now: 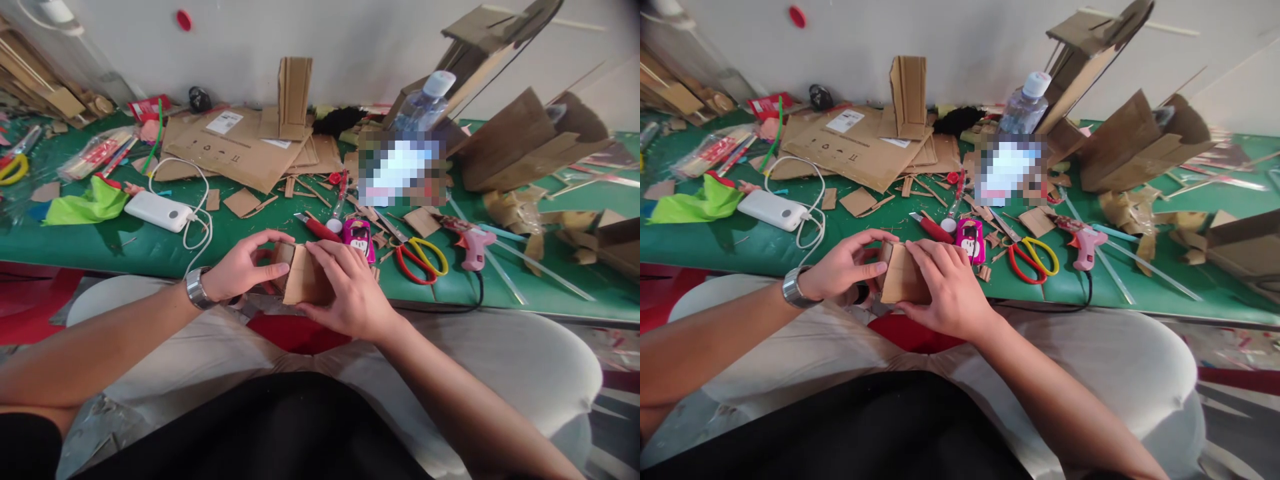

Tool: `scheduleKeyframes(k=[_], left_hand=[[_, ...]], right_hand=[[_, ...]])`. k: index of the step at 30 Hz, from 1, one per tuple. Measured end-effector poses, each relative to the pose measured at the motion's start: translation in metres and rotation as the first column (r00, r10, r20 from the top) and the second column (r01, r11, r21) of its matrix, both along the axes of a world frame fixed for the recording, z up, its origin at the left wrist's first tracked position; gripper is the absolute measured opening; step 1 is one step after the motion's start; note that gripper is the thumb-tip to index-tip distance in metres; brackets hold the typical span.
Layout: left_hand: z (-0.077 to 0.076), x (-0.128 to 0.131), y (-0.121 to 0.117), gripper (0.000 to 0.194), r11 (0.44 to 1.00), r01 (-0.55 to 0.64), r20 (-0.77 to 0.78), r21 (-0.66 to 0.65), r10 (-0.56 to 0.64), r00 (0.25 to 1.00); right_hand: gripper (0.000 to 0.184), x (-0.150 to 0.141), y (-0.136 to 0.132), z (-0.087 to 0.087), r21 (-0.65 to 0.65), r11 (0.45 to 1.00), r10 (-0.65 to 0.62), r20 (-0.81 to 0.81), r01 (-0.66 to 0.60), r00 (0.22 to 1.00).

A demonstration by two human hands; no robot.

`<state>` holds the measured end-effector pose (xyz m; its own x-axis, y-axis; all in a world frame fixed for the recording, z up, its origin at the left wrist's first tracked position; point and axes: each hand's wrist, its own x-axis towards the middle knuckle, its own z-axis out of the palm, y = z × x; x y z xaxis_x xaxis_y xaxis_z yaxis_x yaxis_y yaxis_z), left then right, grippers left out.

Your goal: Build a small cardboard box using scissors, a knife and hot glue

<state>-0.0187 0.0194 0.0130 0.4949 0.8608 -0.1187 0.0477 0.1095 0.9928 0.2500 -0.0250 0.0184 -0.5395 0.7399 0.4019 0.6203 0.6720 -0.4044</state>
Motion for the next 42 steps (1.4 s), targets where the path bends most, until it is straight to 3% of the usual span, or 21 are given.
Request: scheduleKeyframes(k=[7, 12, 20, 25, 29, 32, 36, 42], left_hand=[[0.0, 0.0, -0.002, 0.056, 1.0, 0.004, 0.004, 0.021, -0.004, 1.0], [0.004, 0.001, -0.005, 0.06, 0.989, -0.004, -0.049, 0.145, 0.011, 0.999], [0.0, 0.007, -0.008, 0.052, 0.914, -0.044, -0.17, 0.404, 0.122, 0.978], [0.0, 0.003, -0.011, 0.05, 0.859, -0.047, -0.166, 0.509, 0.152, 0.974], [0.001, -0.004, -0.008, 0.053, 0.735, -0.061, -0.101, 0.675, 0.174, 0.98], [0.002, -0.009, -0.004, 0.056, 0.64, -0.046, -0.079, 0.767, 0.166, 0.983], [0.006, -0.011, -0.003, 0.054, 0.493, 0.017, -0.11, 0.87, 0.162, 0.981], [0.012, -0.015, -0.006, 0.049, 0.299, 0.062, -0.117, 0.952, 0.171, 0.978]], right_hand=[[0.103, -0.002, 0.0, 0.0, 0.008, 1.0, -0.004, 0.012, 0.004, 1.0], [0.1, -0.006, -0.002, 0.002, 0.04, 0.999, 0.001, 0.015, -0.002, 1.0], [0.091, -0.014, -0.009, 0.0, 0.114, 0.993, -0.029, 0.073, 0.021, 0.997], [0.079, -0.006, -0.008, 0.015, 0.157, 0.987, -0.03, 0.035, 0.025, 0.999], [0.047, 0.011, -0.002, 0.03, 0.162, 0.977, -0.117, -0.131, 0.137, 0.985], [0.031, 0.019, 0.002, 0.035, 0.026, 0.992, -0.107, -0.297, 0.121, 0.949], [0.022, 0.019, -0.001, 0.036, -0.097, 0.994, -0.08, -0.433, 0.042, 0.898], [0.02, 0.016, -0.004, 0.04, -0.062, 0.993, 0.051, -0.548, -0.102, 0.835]])
